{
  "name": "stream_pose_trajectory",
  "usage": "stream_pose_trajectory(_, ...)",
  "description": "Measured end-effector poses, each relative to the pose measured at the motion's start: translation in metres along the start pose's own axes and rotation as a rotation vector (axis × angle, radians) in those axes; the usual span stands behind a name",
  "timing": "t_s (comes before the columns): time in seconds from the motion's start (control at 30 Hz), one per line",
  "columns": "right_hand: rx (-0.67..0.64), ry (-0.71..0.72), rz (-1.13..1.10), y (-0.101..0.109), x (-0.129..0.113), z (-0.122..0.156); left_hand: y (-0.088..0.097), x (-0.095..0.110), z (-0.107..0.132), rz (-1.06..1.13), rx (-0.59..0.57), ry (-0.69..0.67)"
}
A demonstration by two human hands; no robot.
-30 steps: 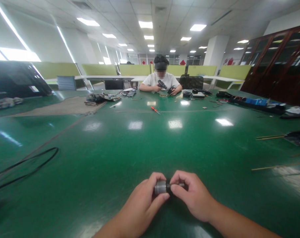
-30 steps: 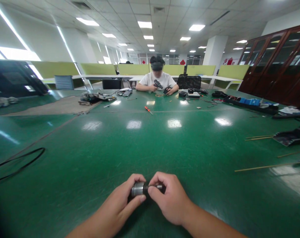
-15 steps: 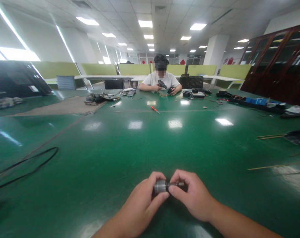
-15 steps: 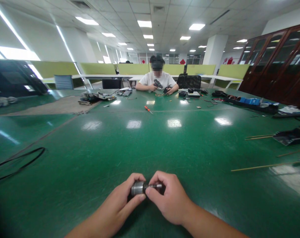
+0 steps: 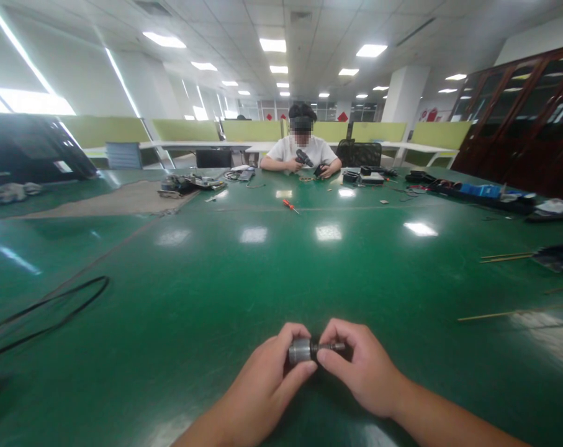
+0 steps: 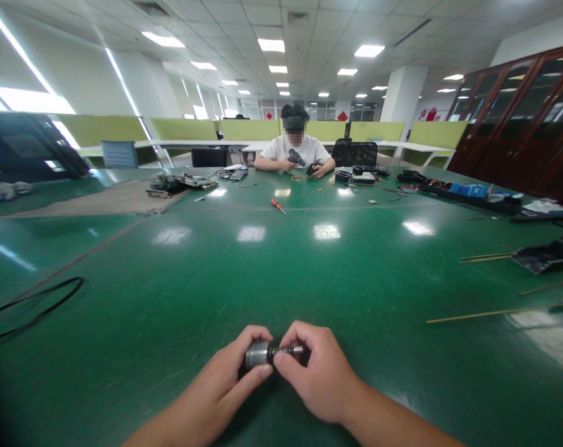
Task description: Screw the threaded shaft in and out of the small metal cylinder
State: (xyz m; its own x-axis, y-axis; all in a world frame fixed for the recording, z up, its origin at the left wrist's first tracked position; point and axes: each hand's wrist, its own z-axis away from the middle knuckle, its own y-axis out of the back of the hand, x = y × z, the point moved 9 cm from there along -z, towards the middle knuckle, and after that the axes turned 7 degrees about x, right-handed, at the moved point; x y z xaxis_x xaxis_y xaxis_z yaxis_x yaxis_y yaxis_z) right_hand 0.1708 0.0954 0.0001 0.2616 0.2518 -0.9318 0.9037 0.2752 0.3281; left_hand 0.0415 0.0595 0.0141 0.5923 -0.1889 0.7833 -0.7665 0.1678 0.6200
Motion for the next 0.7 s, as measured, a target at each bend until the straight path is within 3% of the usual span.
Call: stream_pose_trajectory(0.7,0.015,-0.006,-0.002,0.0014,0.0010,0.0005,0.0015,0.0015,0.0001,0.007,-0.008,0.008)
